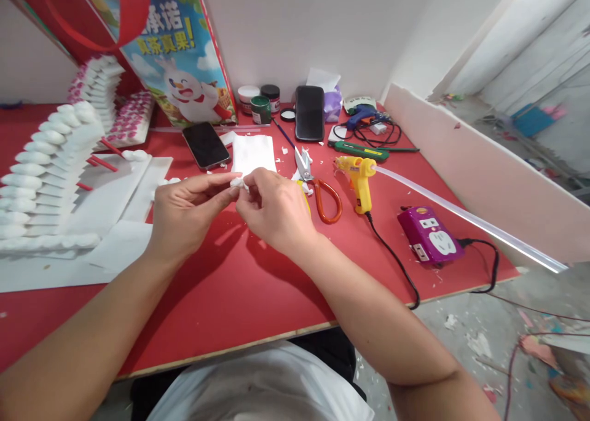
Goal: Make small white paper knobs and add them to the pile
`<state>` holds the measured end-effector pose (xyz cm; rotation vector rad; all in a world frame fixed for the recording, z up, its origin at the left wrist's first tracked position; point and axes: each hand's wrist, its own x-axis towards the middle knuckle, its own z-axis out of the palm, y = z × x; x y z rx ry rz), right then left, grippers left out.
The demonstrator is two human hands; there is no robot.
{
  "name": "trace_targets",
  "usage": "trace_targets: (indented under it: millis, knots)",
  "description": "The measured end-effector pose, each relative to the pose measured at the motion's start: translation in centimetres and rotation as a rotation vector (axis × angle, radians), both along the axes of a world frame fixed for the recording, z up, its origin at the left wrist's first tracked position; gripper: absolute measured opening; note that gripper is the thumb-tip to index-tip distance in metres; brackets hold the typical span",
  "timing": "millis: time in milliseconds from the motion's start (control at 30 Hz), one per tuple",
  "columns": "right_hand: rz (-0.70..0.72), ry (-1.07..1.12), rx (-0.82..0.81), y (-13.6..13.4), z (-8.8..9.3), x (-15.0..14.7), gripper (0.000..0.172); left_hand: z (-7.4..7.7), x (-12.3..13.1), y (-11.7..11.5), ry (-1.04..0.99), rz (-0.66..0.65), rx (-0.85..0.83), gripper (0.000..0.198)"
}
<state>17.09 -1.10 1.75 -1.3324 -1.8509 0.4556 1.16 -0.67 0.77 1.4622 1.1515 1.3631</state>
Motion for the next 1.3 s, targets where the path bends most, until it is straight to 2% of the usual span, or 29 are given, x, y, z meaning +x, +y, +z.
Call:
trace_targets:
  millis: [167, 300, 400, 500, 633, 733, 833, 933, 1033, 1133, 1300]
  knots:
    - [0.006, -0.093, 0.053, -0.2, 0.0, -0.1, 0.008, 0.2, -0.6, 0.3, -0.033, -0.062, -0.053, 0.026]
    - [0.032, -0.082, 0.042, -0.1, 0.2, 0.0, 0.007, 0.2, -0.7, 0.5, -0.055, -0.122, -0.078, 0.025]
    - [0.069, 0.041, -0.018, -0.1, 0.4, 0.1, 0.008, -0.2, -0.7, 1.0, -0.209, -0.176, -0.151, 0.025]
    - [0.1, 0.219, -0.095, -0.1, 0.6, 0.3, 0.011, -0.7, -0.9, 1.6, -0.43, -0.233, -0.336, 0.026]
    - [0.042, 0.385, -0.126, 0.0, 0.9, 0.5, 0.012, -0.9, -1.5, 1.9, -0.653, -0.372, -0.578, 0.022]
    - [0.025, 0.496, -0.162, 0.1, 1.2, 0.5, 0.012, -0.9, -1.7, 1.9, -0.721, -0.458, -0.64, 0.024]
    - [0.057, 0.554, -0.181, -0.1, 1.5, 0.3, 0.01, -0.9, -1.8, 1.8, -0.701, -0.538, -0.629, 0.031]
    - [0.095, 0.586, -0.212, -0.5, 1.8, 0.1, 0.007, -1.0, -1.9, 1.8, -0.67, -0.558, -0.585, 0.033]
    - [0.145, 0.588, -0.222, -0.9, 1.8, 0.0, 0.008, -1.0, -1.9, 1.7, -0.654, -0.535, -0.551, 0.031]
    - [0.178, 0.468, -0.138, -1.0, 1.5, 0.0, 0.011, -0.8, -1.8, 1.7, -0.578, -0.489, -0.52, 0.031]
    - [0.093, 0.257, -0.017, -0.7, 0.9, 0.0, 0.008, -0.3, -1.7, 1.8, -0.455, -0.36, -0.378, 0.028]
